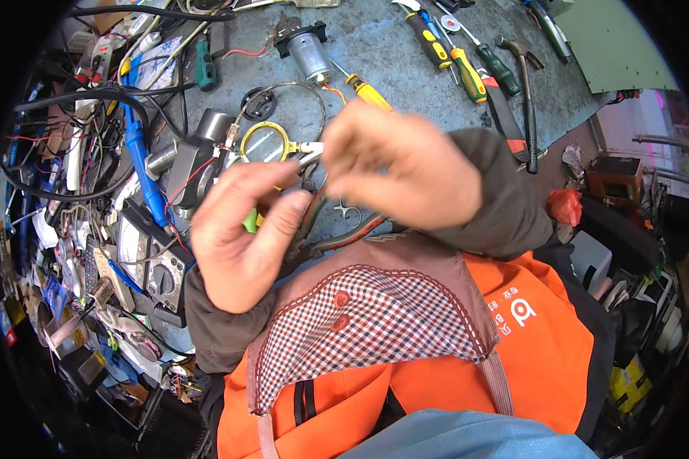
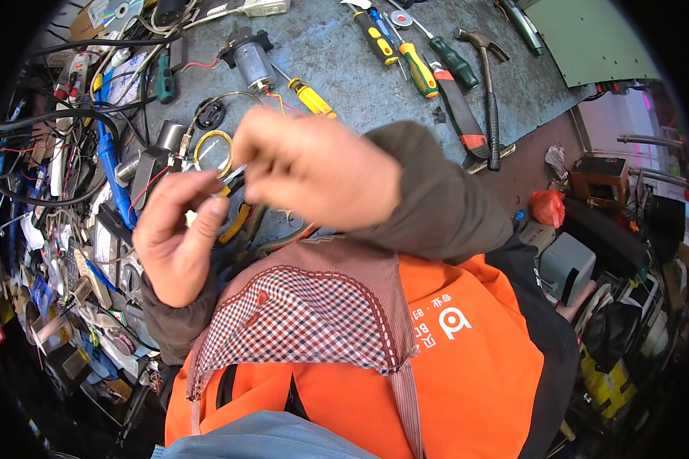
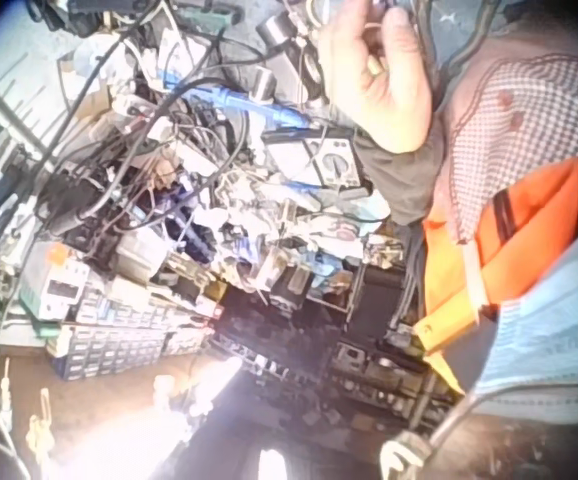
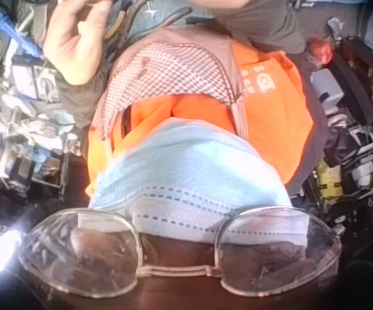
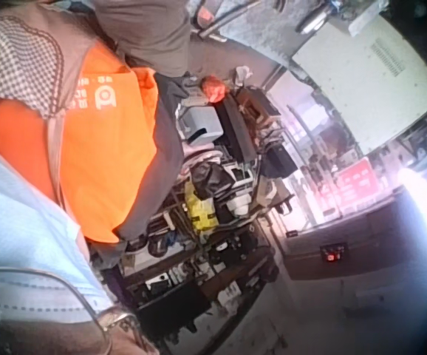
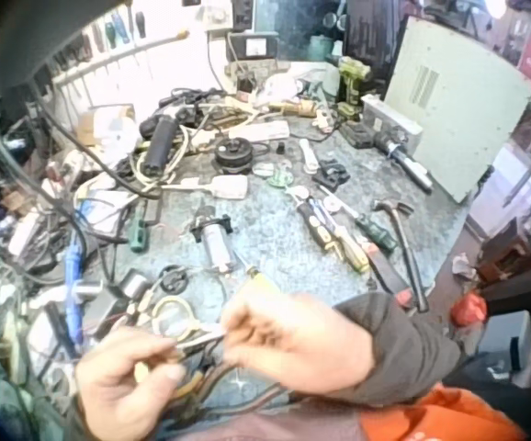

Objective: The person opens a small box and removes a blue battery and a small motor. They then handle wires and a small cylindrical component, twisting and connecting them by hand. The person moves around the cluttered workspace, picking up and setting down various tools and parts.

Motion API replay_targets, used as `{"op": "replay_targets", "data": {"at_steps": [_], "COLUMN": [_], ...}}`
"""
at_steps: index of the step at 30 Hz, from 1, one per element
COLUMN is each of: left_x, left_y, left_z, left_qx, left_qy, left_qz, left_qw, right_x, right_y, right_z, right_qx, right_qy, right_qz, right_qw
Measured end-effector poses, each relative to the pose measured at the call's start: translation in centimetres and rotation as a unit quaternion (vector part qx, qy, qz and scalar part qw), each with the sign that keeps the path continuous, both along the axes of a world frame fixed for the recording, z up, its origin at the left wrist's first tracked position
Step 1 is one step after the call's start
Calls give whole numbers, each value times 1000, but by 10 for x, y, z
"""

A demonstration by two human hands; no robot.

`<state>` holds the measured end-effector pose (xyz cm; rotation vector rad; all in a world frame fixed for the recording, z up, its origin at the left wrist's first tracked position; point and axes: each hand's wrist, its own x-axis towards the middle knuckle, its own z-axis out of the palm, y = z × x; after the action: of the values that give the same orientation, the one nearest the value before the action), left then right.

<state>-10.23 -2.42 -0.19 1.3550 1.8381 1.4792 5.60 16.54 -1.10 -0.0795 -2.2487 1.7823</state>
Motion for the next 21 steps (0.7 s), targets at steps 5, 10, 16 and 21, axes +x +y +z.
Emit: {"op": "replay_targets", "data": {"at_steps": [5,10,16,21], "left_x": [-3,-5,2,-5], "left_y": [0,-1,-1,-2], "left_z": [0,-2,-8,-16], "left_qx": [7,1,-24,-42], "left_qy": [79,125,27,-224], "left_qz": [-53,-73,75,109], "left_qw": [995,989,997,968], "right_x": [-7,-9,-20,-27], "right_y": [-21,-20,-16,-25], "right_z": [-8,-13,-10,-37], "right_qx": [-190,-268,-309,-275], "right_qy": [-57,-64,-80,-3], "right_qz": [34,5,-37,-64], "right_qw": [980,961,947,959]}}
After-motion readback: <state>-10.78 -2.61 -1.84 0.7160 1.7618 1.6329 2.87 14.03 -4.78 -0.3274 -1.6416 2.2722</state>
